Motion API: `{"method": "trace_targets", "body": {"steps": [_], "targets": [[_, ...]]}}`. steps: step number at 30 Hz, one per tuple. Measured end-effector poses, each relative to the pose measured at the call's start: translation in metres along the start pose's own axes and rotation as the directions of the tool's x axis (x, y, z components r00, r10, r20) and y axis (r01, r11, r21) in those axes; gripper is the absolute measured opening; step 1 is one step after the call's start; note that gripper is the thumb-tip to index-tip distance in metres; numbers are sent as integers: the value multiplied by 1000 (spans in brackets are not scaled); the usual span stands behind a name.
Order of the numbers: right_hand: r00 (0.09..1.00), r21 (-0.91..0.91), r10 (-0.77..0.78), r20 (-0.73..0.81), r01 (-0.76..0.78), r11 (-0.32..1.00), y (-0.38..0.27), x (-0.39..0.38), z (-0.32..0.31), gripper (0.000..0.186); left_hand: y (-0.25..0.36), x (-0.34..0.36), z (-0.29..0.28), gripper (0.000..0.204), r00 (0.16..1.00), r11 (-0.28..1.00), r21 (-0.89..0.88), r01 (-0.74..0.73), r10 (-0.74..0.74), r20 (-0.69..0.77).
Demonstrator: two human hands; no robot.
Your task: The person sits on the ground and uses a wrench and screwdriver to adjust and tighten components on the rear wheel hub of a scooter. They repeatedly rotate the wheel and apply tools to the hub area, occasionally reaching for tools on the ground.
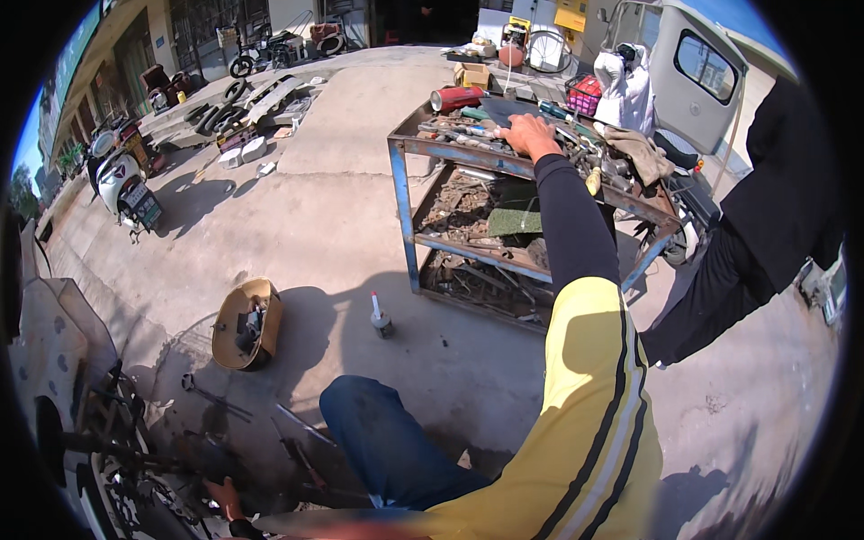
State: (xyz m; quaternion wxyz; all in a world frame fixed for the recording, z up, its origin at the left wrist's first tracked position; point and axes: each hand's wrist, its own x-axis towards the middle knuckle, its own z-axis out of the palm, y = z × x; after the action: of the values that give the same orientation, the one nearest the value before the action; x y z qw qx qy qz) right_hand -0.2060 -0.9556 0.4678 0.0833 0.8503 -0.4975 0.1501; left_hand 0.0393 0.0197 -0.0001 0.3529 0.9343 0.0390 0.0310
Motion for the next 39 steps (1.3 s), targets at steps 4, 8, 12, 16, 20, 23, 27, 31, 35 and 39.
{"method": "trace_targets", "body": {"steps": [4,8,12,16,20,23,27,31,35,39], "targets": [[958,77,-145,-246,169,983,-16,7,-4,60,-9,8,10,83,997,998,13,66,-65,-43],[961,118,-212,177,193,974,-75,12,-12,61,-14,15,14,84,996,999,30,17,-14,-86],[939,-39,-163,302,183,982,-86,26,-20,59,34,-1,9,83,999,999,-54,-2,0,-34],[925,-53,-247,289,273,961,-128,28,-20,56,-13,-16,-2,79,987,996,-79,50,-61,-148],[836,-347,-481,-265,383,856,-95,10,18,40,66,-30,-22,74,996,995,-51,86,-88,-32],[811,-346,-347,-471,193,918,-64,55,21,42,45,-27,-12,74,990,988,84,128,-132,43],[694,153,-302,-654,512,845,-85,117,-27,63,4,-44,-21,66,988,989,43,142,-144,60],[844,626,-100,-527,465,625,-163,15,-144,74,29,-41,-30,62,985,983,-96,157,-163,-64],[859,969,-455,-234,167,-183,-279,-160,-150,66,51,-36,-41,58,978,965,-223,136,-167,-125],[277,835,-912,303,-538,114,-377,-371,-68,64,18,-12,-23,56,955,942,-331,-49,-53,-292]]}}
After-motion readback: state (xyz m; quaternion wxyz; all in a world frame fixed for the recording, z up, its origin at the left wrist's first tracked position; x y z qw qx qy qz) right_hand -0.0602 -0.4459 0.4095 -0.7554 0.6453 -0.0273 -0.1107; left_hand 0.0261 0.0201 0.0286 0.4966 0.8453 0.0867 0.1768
